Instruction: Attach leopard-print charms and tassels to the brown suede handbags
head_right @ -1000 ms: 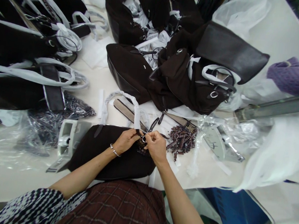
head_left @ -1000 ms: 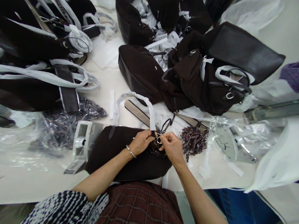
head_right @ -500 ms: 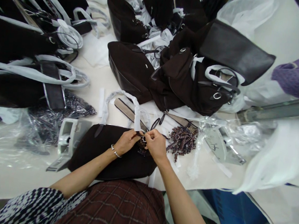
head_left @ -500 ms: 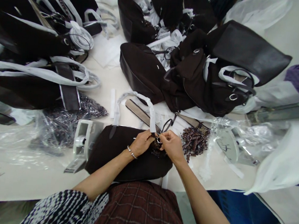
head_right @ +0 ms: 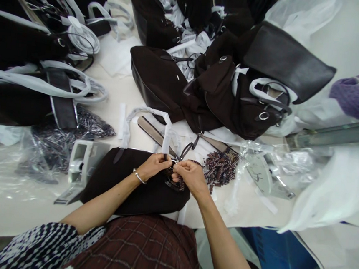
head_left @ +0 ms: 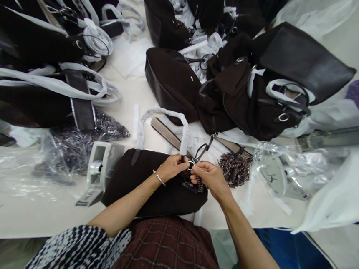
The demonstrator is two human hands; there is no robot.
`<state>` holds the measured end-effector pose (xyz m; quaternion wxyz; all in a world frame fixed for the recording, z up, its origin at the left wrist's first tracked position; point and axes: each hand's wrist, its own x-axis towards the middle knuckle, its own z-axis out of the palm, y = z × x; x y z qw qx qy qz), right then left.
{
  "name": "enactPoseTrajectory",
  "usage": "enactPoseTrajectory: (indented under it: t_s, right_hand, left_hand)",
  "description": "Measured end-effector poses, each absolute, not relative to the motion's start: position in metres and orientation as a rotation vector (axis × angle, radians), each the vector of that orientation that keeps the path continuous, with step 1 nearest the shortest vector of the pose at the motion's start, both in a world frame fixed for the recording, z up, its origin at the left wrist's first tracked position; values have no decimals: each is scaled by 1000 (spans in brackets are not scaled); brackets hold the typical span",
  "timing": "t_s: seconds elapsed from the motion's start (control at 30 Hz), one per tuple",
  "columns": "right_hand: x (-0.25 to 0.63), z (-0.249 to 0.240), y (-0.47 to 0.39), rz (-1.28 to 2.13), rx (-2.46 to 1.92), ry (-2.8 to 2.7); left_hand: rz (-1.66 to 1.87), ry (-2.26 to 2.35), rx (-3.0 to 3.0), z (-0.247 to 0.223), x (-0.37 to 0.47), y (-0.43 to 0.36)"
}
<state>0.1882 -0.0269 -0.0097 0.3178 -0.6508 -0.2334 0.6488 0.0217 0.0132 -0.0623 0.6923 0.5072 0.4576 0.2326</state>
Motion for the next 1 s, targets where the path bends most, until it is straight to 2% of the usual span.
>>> enactPoseTrajectory:
  t_s: [0.2, 0.4, 1.0]
  right_hand:
    - [182, -9, -24, 1637, -1791, -617]
    - [177, -7, -29, 1440, -1821, -720]
    - [163, -14, -43, 946, -1983, -1052]
  left_hand:
    - [496, 1021, 1136, -61, 21, 13]
    - [633, 948, 1128, -56, 15, 12]
    - [688, 989, 1128, -64, 19, 3]
